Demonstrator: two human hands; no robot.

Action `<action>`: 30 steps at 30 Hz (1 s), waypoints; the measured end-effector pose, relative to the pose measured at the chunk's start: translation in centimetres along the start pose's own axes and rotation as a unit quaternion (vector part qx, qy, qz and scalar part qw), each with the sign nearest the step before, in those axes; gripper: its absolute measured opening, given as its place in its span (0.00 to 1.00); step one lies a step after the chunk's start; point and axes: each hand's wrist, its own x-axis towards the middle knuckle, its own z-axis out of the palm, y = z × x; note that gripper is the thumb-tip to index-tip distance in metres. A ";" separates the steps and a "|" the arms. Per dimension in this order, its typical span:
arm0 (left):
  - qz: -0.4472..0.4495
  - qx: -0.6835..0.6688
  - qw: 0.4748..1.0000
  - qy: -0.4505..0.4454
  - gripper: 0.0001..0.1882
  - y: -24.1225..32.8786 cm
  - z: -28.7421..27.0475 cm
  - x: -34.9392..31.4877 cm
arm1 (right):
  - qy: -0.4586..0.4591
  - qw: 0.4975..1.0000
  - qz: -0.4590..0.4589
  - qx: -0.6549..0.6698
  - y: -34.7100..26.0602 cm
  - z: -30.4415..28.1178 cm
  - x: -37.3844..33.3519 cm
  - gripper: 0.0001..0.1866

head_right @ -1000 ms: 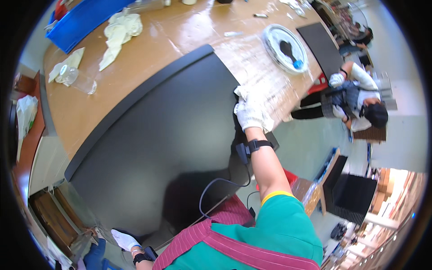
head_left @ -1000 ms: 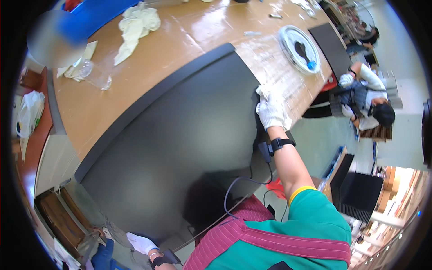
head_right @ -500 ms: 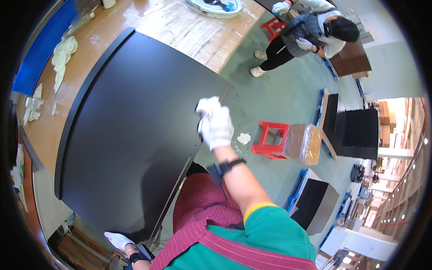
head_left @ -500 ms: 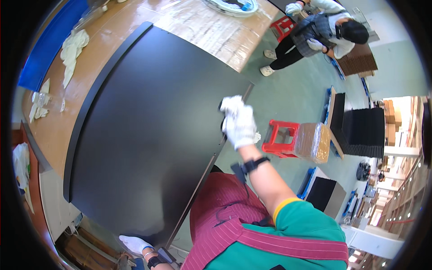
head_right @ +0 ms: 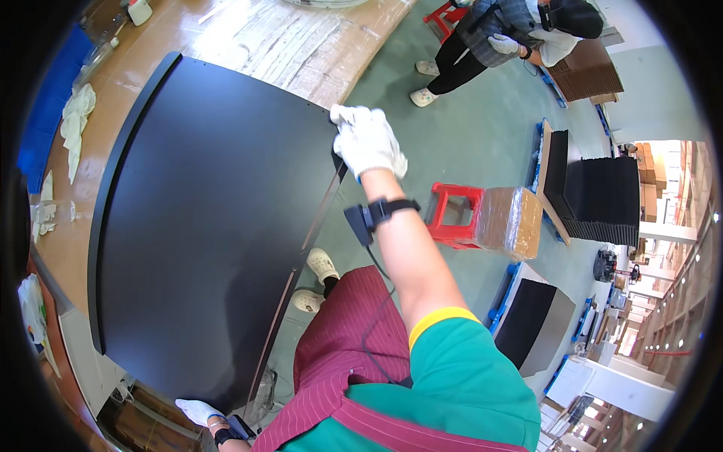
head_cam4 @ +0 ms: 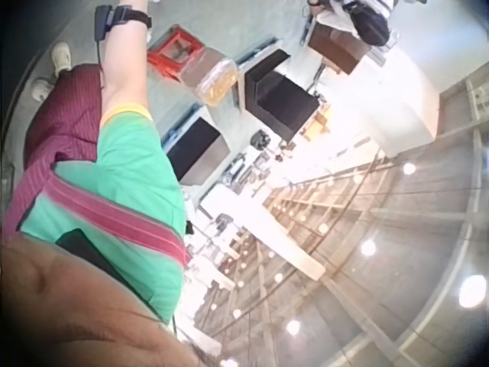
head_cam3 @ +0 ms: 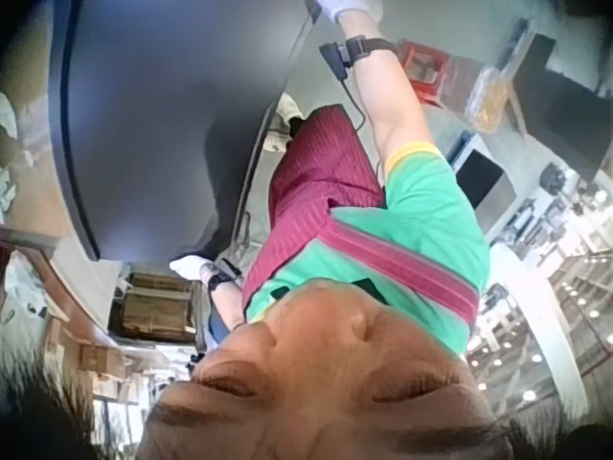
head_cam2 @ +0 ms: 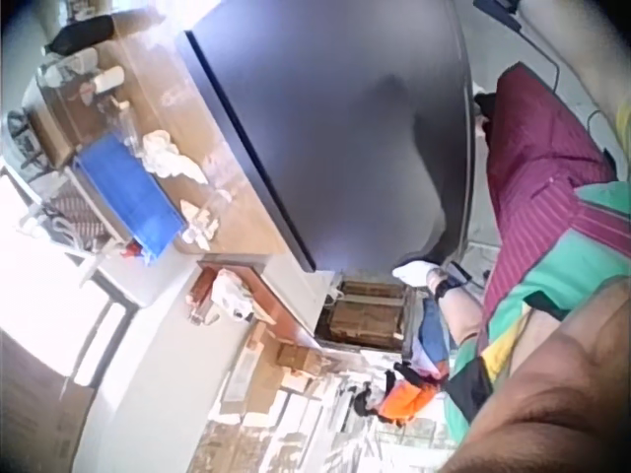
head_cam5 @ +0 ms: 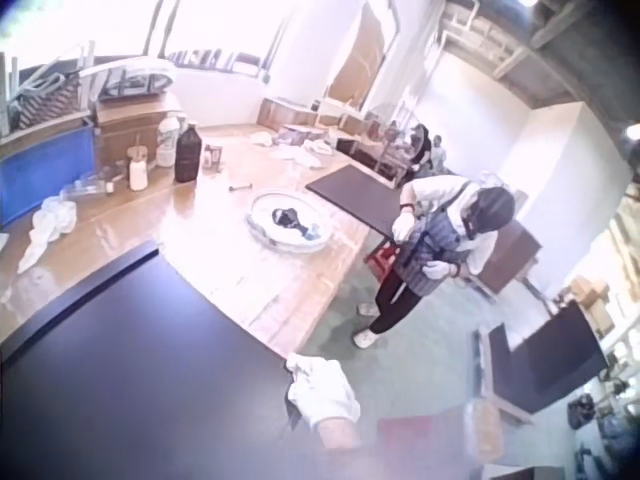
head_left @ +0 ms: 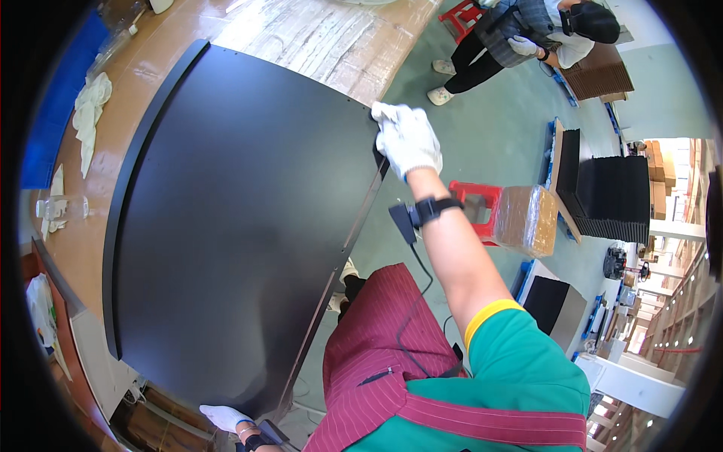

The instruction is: Cleaning the flat surface of a black component using a cloth and liquid.

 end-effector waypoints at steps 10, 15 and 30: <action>-0.026 0.022 0.999 0.029 0.33 1.4 -0.5 -1.4 | 0.018 0.991 -0.125 -0.045 4.9 -0.8 0.5 0.06; 0.006 0.034 0.998 0.058 0.33 0.9 0.1 -0.6 | -0.068 0.956 -0.273 -0.089 -4.5 -0.1 -1.9 0.12; 0.063 0.073 0.995 0.039 0.29 -0.6 0.3 0.7 | -0.077 0.969 -0.224 -0.072 -8.0 1.4 -10.6 0.11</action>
